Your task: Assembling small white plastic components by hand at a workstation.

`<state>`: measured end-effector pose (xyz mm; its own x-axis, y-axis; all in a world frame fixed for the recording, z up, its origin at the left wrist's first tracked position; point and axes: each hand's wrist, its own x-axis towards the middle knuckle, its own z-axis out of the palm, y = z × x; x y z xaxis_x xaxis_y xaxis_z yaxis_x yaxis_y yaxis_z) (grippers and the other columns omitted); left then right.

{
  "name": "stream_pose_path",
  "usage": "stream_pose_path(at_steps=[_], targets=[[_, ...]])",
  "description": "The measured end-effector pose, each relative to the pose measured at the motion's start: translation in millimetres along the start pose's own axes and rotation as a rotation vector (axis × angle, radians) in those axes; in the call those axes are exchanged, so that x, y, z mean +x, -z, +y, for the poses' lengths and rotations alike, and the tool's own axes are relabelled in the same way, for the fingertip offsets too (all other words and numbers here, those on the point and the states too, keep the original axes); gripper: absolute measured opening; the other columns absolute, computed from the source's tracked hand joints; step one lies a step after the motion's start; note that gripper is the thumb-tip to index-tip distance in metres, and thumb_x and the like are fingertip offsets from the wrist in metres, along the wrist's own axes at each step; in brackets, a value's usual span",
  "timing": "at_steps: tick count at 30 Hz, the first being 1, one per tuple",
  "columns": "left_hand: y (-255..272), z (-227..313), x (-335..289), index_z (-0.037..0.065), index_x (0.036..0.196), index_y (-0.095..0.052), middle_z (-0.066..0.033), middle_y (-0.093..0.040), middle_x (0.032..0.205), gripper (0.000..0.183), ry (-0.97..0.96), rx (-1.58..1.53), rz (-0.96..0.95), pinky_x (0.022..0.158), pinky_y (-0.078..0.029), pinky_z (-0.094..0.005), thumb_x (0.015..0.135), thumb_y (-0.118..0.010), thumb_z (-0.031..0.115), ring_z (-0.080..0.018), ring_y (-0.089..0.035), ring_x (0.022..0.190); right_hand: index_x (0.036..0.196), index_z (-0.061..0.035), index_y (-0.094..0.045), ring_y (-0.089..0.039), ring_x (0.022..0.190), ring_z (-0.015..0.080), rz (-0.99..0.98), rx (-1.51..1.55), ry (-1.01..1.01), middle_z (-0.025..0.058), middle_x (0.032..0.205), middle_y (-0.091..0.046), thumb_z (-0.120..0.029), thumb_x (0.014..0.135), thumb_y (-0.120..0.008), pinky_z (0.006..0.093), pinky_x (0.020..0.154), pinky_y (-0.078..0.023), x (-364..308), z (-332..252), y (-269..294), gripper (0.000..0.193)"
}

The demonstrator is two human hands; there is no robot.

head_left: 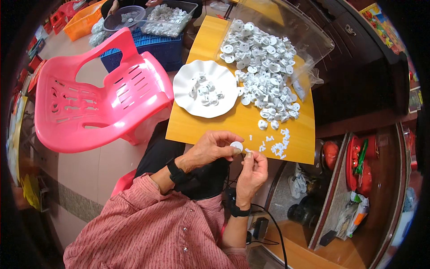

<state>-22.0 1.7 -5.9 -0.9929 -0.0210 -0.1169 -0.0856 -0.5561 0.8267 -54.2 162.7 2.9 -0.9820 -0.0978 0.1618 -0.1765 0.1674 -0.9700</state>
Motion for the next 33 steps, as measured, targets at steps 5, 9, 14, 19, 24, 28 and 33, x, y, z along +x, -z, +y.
stream_pose_path(at_steps=[5,9,14,19,24,28,33], targets=[[3.9,-2.1,-4.9,0.000,0.128,-0.063,-0.0053,-0.069,0.112,0.034,-0.003,-0.008,0.015,0.084,-0.056,-0.0244,0.097,-0.068,0.012,-0.0099,-0.066,0.092,0.098,0.0042,-0.061,-0.060,0.087,0.0127,0.008,0.046,0.016,0.0068,0.099,-0.062,0.000,0.095,-0.063,0.0281,0.077,-0.052,2.3,7.7,0.4,0.006],[5.6,2.6,-9.4,-0.001,0.134,-0.060,-0.0055,-0.068,0.117,0.038,0.014,-0.027,0.028,0.086,-0.055,-0.0238,0.098,-0.066,0.011,-0.0106,-0.066,0.096,0.096,0.0042,-0.062,-0.061,0.082,0.0146,0.014,-0.141,0.092,0.0096,0.098,-0.063,0.001,0.091,-0.066,0.0290,0.073,-0.053,13.7,17.5,-1.2,0.006],[8.9,1.2,-10.1,-0.001,0.137,-0.058,-0.0063,-0.067,0.121,0.039,0.025,-0.053,0.060,0.090,-0.055,-0.0241,0.100,-0.064,0.010,-0.0116,-0.067,0.099,0.093,0.0046,-0.063,-0.063,0.076,0.0183,0.039,-0.273,0.121,0.0125,0.096,-0.064,0.001,0.089,-0.067,0.0310,0.067,-0.053,27.2,20.6,-4.4,0.007],[10.0,-0.4,-9.0,-0.001,0.137,-0.058,-0.0077,-0.066,0.124,0.039,0.011,-0.087,0.056,0.095,-0.054,-0.0249,0.100,-0.062,0.007,-0.0127,-0.067,0.102,0.093,0.0049,-0.063,-0.064,0.075,0.0208,0.042,-0.323,0.161,0.0133,0.094,-0.063,0.001,0.089,-0.067,0.0328,0.066,-0.053,34.8,24.4,-3.6,0.007],[14.2,-7.6,-5.8,-0.002,0.138,-0.056,-0.0095,-0.068,0.122,0.040,-0.036,-0.092,0.055,0.093,-0.056,-0.0263,0.099,-0.063,0.007,-0.0140,-0.068,0.103,0.093,0.0035,-0.063,-0.062,0.071,0.0230,0.042,-0.468,0.243,0.0126,0.089,-0.060,0.001,0.089,-0.066,0.0340,0.065,-0.051,37.7,18.1,-6.7,0.006],[15.1,-9.0,-5.3,-0.002,0.137,-0.057,-0.0103,-0.069,0.120,0.040,-0.049,-0.120,0.050,0.092,-0.057,-0.0273,0.098,-0.064,0.006,-0.0149,-0.069,0.101,0.093,0.0032,-0.063,-0.061,0.070,0.0230,0.024,-0.512,0.266,0.0126,0.089,-0.060,0.003,0.088,-0.066,0.0337,0.065,-0.051,39.7,21.0,-4.8,0.006],[15.8,-10.4,-4.9,-0.003,0.134,-0.058,-0.0115,-0.069,0.118,0.039,-0.052,-0.150,0.055,0.091,-0.058,-0.0290,0.097,-0.066,0.004,-0.0171,-0.070,0.100,0.095,0.0033,-0.063,-0.062,0.072,0.0231,0.028,-0.472,0.253,0.0133,0.093,-0.061,0.005,0.087,-0.065,0.0333,0.066,-0.052,39.4,21.1,-4.1,0.009]])
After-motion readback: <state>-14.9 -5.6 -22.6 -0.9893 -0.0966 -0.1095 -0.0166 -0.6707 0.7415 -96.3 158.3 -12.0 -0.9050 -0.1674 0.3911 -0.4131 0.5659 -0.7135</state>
